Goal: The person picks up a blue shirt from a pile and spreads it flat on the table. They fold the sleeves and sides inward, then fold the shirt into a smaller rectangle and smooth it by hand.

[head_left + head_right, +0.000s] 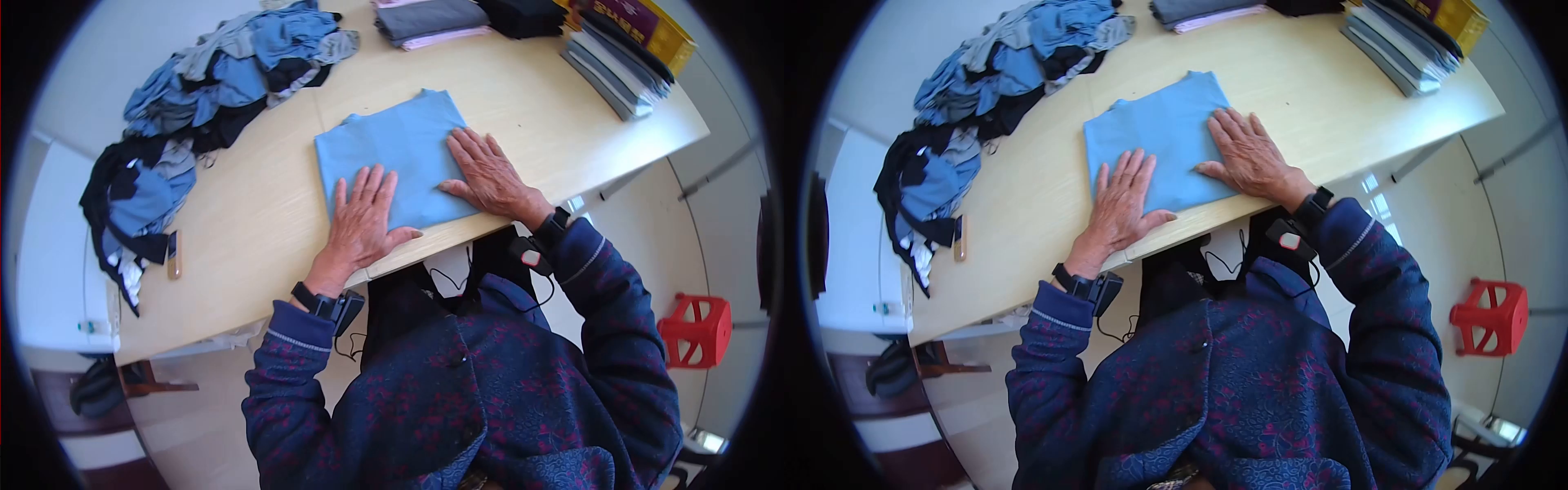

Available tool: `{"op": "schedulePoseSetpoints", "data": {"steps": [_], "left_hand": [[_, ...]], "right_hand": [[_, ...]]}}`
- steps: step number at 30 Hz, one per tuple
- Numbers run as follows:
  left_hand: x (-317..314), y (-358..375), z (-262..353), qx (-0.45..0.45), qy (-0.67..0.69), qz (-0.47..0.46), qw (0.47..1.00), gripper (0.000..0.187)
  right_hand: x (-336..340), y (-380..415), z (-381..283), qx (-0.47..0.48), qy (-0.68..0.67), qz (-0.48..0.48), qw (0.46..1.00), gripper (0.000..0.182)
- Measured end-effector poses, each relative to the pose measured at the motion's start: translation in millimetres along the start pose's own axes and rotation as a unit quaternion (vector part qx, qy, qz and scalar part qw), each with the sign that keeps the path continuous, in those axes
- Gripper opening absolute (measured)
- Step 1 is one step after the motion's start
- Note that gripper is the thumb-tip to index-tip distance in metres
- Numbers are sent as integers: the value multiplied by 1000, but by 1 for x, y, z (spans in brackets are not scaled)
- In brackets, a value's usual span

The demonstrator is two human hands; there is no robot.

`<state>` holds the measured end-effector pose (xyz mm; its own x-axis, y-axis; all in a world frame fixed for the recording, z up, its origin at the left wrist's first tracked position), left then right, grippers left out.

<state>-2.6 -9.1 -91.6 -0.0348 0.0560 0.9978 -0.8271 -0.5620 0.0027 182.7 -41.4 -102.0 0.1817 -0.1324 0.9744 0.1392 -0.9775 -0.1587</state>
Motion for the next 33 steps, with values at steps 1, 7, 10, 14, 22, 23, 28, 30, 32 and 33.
{"op": "schedulePoseSetpoints", "data": {"steps": [1,7,10,14,22,23,28,30,32,33], "left_hand": [[1,0,2,15,6,-12,1000,99],[27,-11,51,-33,16,91,995,100],[8,-19,40,0,13,63,998,96],[0,-18,31,18,24,68,997,95],[1,-14,30,23,27,86,996,94],[2,-15,31,20,26,86,996,95],[1,-17,31,13,62,45,997,98],[-4,-18,29,11,70,18,997,101],[-8,-18,30,12,43,12,999,100],[-8,-18,30,11,28,10,999,100]], "right_hand": [[1,-1,-2,2,-1,-2,1000,83],[2,-1,-3,2,0,-9,1000,82],[4,-1,-4,2,6,-13,1000,81],[-1,0,-4,-3,10,-25,1000,80],[2,-2,-5,5,15,-16,1000,78],[2,-2,-4,5,15,-20,1000,79],[4,-1,-4,-2,6,-20,1000,81],[3,-1,-4,-6,-1,-26,1000,82],[2,-1,-3,-3,-3,-25,1000,83],[3,-2,-4,-2,-3,-24,1000,83]]}}
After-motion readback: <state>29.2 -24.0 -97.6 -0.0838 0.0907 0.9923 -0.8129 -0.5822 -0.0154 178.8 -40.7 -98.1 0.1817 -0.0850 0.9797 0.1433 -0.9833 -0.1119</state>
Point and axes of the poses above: each hand's wrist, its own y-axis away from the middle knuckle, its own x-axis out of the back of the hand, z = x × y, the point moved 9 cm from there along -y, towards the middle knuckle, and after that the axes turned 9 degrees about -z, right-handed, at the moved point
